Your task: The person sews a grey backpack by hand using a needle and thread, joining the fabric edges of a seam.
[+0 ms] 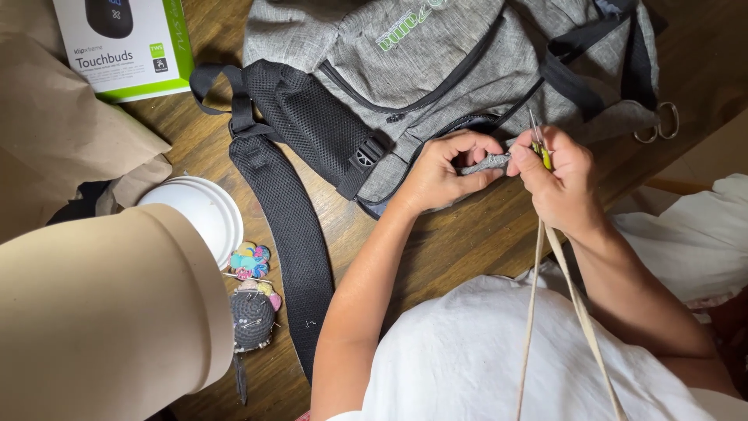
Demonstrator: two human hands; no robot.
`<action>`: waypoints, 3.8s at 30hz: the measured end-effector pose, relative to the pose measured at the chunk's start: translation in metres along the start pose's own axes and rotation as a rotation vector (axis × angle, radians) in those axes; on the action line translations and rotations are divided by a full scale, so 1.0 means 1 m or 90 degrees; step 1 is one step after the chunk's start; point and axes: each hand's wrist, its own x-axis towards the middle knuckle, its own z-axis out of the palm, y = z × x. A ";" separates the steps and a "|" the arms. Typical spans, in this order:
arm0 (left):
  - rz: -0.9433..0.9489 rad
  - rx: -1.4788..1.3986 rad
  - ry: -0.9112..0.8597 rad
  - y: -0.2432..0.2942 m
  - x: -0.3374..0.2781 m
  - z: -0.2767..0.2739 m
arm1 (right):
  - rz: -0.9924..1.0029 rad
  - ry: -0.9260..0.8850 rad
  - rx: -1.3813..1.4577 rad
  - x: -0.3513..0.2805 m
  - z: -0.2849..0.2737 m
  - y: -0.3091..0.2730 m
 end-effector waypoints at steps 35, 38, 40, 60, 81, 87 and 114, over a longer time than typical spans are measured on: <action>-0.018 -0.119 0.077 0.005 0.006 0.013 | -0.198 0.148 -0.209 0.007 0.007 -0.012; -0.020 -0.136 0.094 0.005 0.008 0.012 | -0.222 0.160 -0.199 0.010 0.010 -0.019; -0.022 -0.134 0.094 0.005 0.007 0.013 | -0.223 0.171 -0.187 0.009 0.011 -0.022; -0.005 -0.153 0.088 0.006 0.006 0.012 | -0.346 0.177 -0.231 0.014 0.018 0.002; -0.026 -0.131 0.007 0.013 0.011 0.010 | -0.271 0.188 -0.170 0.001 0.006 -0.014; -0.044 -0.129 -0.043 -0.016 0.000 0.003 | -0.271 0.154 -0.166 0.007 0.002 0.005; -0.111 -0.144 -0.064 -0.025 0.002 0.000 | -0.202 0.058 -0.311 0.017 -0.037 0.006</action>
